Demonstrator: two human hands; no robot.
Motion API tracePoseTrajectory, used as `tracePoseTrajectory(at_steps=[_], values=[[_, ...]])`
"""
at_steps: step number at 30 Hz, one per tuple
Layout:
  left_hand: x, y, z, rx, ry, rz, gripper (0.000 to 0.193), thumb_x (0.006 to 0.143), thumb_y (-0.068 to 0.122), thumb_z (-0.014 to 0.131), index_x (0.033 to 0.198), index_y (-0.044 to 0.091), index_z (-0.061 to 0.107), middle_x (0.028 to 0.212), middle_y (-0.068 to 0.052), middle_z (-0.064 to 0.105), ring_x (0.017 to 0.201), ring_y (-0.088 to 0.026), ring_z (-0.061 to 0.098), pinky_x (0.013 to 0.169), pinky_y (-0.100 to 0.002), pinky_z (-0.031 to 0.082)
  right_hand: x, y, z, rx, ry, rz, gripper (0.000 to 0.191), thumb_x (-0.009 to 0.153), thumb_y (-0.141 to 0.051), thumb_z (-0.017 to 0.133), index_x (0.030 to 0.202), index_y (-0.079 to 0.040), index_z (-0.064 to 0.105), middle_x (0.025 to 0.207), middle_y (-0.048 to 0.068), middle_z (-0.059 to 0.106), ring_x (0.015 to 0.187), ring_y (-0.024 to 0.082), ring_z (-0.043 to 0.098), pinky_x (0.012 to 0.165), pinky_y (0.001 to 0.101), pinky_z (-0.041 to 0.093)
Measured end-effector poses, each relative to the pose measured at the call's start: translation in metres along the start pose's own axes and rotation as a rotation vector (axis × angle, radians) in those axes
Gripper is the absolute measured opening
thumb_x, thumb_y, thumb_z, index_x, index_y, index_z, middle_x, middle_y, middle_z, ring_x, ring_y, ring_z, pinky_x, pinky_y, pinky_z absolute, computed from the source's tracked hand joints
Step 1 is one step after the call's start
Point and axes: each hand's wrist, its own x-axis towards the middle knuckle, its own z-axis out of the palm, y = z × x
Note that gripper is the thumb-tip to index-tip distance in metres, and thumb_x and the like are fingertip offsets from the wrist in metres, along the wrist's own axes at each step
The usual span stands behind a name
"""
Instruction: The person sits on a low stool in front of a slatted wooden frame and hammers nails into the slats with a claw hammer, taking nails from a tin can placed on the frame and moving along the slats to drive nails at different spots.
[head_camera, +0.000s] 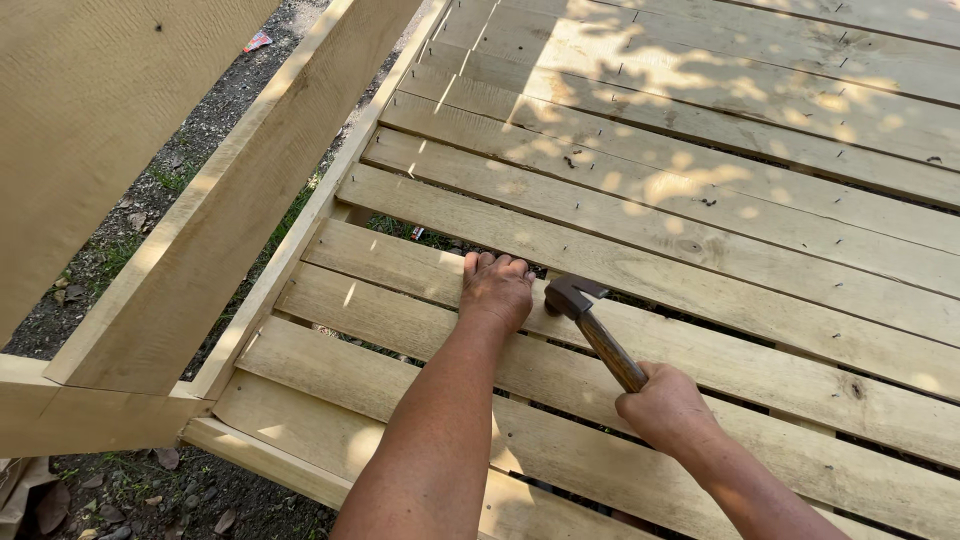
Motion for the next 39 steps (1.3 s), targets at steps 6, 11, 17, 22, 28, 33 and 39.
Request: tracePoseTrajectory(at_steps=[6,11,17,22,28,33,39], values=[[-0.001,-0.001,0.000,-0.022,-0.012,-0.005,0.042,0.108,0.039,0.032,0.125,0.021,0.066,0.128,-0.002,0.062,0.131,-0.022,0.046,0.121,-0.042,0.018,0.000,0.008,-0.002,0.009,0.042,-0.070,0.007,0.087,-0.012,0.068,0.093,-0.010,0.069,0.068,0.006,0.062,0.061,0.017,0.058,0.061,0.0392,0.049],[0.000,0.001,0.003,-0.026,-0.075,-0.026,0.044,0.109,0.038,0.028,0.127,0.022,0.065,0.130,-0.002,0.061,0.134,-0.021,0.045,0.124,-0.044,0.017,0.006,0.012,-0.003,0.330,0.151,-0.267,0.021,0.085,-0.018,0.076,0.083,-0.002,0.062,0.065,0.006,0.052,0.058,0.019,0.048,0.057,0.0431,0.050],[0.003,-0.001,0.000,0.014,-0.071,-0.005,0.043,0.109,0.037,0.028,0.130,0.020,0.062,0.131,-0.004,0.060,0.133,-0.024,0.044,0.123,-0.046,0.016,-0.002,0.004,0.006,0.092,0.047,-0.106,0.007,0.085,-0.011,0.067,0.091,-0.015,0.068,0.065,0.004,0.059,0.060,0.016,0.057,0.063,0.0393,0.052],[0.002,-0.003,0.004,-0.046,-0.026,0.012,0.042,0.107,0.038,0.032,0.130,0.020,0.062,0.134,-0.003,0.058,0.134,-0.025,0.043,0.122,-0.044,0.018,-0.007,0.005,-0.002,0.079,0.052,-0.087,0.011,0.085,-0.014,0.070,0.095,-0.010,0.071,0.067,0.004,0.061,0.062,0.017,0.058,0.062,0.0395,0.050],[0.006,-0.003,0.007,-0.058,-0.069,-0.021,0.042,0.109,0.038,0.030,0.130,0.020,0.062,0.136,-0.004,0.057,0.139,-0.025,0.038,0.125,-0.048,0.011,-0.008,0.009,0.008,0.172,0.072,-0.158,0.013,0.085,-0.011,0.067,0.097,-0.005,0.069,0.070,0.008,0.062,0.063,0.018,0.058,0.063,0.0405,0.052],[0.004,-0.004,0.015,-0.064,-0.006,0.002,0.040,0.107,0.039,0.036,0.127,0.020,0.065,0.134,-0.001,0.059,0.133,-0.024,0.043,0.123,-0.045,0.017,-0.002,0.008,0.005,0.029,0.035,-0.005,0.030,0.086,-0.010,0.060,0.112,-0.019,0.072,0.074,0.008,0.070,0.066,0.018,0.064,0.070,0.0400,0.056],[0.006,-0.012,0.026,-0.037,0.152,0.065,0.032,0.106,0.039,0.046,0.115,0.019,0.068,0.121,-0.004,0.063,0.126,-0.022,0.048,0.121,-0.045,0.020,0.004,0.011,0.002,0.039,-0.020,-0.037,0.027,0.086,-0.008,0.061,0.109,-0.012,0.075,0.068,0.004,0.062,0.058,0.015,0.056,0.057,0.0365,0.051]])
